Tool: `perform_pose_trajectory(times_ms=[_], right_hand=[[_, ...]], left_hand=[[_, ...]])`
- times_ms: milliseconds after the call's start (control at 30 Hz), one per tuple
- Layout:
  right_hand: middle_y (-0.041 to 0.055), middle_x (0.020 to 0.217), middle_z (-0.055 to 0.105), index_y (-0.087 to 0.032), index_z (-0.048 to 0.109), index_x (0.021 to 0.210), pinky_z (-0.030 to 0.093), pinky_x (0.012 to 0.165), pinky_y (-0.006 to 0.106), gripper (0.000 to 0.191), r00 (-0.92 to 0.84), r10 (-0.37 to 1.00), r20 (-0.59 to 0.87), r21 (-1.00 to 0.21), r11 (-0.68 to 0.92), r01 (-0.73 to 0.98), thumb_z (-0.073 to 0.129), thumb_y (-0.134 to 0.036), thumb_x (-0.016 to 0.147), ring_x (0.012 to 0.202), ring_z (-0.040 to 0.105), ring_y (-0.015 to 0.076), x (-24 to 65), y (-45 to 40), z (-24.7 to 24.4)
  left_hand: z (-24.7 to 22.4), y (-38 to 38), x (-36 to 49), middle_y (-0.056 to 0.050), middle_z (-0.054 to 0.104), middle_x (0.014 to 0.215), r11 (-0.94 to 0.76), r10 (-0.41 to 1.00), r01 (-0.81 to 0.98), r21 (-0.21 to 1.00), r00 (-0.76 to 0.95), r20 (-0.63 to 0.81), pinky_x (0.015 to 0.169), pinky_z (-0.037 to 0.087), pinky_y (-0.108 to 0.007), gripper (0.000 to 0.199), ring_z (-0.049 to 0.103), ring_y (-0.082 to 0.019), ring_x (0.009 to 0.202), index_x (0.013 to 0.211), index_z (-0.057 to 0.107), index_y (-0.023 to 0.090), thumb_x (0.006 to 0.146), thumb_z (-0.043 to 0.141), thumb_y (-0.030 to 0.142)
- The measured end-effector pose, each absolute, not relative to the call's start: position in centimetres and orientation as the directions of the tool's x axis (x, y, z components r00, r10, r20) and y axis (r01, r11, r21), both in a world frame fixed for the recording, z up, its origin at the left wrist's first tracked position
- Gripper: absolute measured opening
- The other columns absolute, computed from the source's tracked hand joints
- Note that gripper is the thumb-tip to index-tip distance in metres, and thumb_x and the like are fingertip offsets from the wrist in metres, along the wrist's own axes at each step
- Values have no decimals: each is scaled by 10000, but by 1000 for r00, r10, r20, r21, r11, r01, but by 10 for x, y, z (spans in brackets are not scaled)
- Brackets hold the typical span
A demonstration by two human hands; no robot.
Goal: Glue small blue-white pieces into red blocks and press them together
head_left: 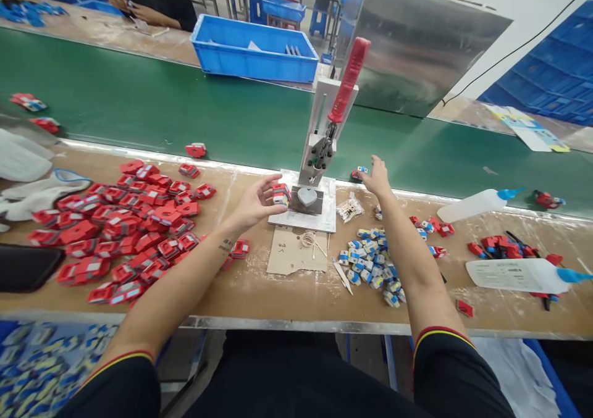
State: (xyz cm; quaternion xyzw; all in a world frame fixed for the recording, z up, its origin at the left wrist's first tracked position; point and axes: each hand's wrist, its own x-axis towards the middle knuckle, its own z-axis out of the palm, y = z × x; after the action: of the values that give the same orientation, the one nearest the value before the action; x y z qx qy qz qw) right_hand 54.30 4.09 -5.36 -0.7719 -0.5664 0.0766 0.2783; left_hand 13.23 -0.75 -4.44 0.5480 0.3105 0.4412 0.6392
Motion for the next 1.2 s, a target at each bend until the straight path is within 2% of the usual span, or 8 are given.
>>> perform_pose_trajectory(times_ms=[200,333,500,600,733,867,1000,1200], right_hand=[[131,1359,619,-281,484,1458,636,913,485,513,141,777,613,-607,348,715,552,-514,1007,1096,666,256,504,26,-9],[95,1388,614,-343,466,1489,643,967,499,554,-7,707,707,-567,573,592,456,-665,1039,1219,658,263,457,24,36],[78,1381,596,-385,438,1514,622,1025,461,657,-7,675,738,-573,631,522,464,-777,988,1296,632,271,417,33,88],[79,1380,563,-385,441,1507,612,1025,459,636,54,642,765,-575,642,508,457,-766,998,1321,613,274,407,26,96],[72,1284,588,-338,544,1363,608,961,445,442,225,640,735,-664,611,431,485,-636,1042,1190,639,239,400,-20,59],[49,1083,662,-273,635,1120,601,791,359,276,66,860,505,-820,455,346,658,-506,973,936,661,187,389,-77,4],[123,1411,634,-268,560,1388,639,831,353,572,-193,913,359,-858,404,316,753,-484,895,1147,691,229,376,-101,-21],[126,1490,629,-297,519,1482,648,956,387,634,-236,834,498,-761,551,341,765,-392,907,1253,685,248,371,-103,-22]], left_hand=[[-46,-1,146,-78,763,1061,96,907,-304,948,420,43,679,559,-273,564,714,-173,858,1133,687,194,659,946,354],[-47,1,150,-62,772,1012,61,901,-220,973,431,41,646,515,-255,524,680,-139,775,1104,686,198,661,928,342],[-45,7,154,-63,780,1011,-124,914,-48,991,383,133,786,570,-321,705,696,-169,839,1175,719,171,534,989,286],[-45,5,153,-84,782,1041,-195,921,-17,981,342,189,823,583,-350,654,717,-200,891,1130,718,163,552,990,302],[-45,-7,146,-66,763,1024,-316,903,-17,949,303,306,832,586,-344,581,722,-198,919,1097,666,185,635,972,358],[-41,-23,148,-72,745,1106,-424,837,-93,901,340,429,915,577,-364,634,709,-206,1000,1141,646,213,656,986,438],[-34,-42,167,-64,693,1180,-276,812,-330,903,422,403,925,595,-380,703,701,-236,1089,1107,572,263,627,1002,544],[-27,-56,183,-72,662,1191,-168,780,-377,911,515,356,957,612,-432,724,695,-260,1096,1156,575,271,642,992,565]])
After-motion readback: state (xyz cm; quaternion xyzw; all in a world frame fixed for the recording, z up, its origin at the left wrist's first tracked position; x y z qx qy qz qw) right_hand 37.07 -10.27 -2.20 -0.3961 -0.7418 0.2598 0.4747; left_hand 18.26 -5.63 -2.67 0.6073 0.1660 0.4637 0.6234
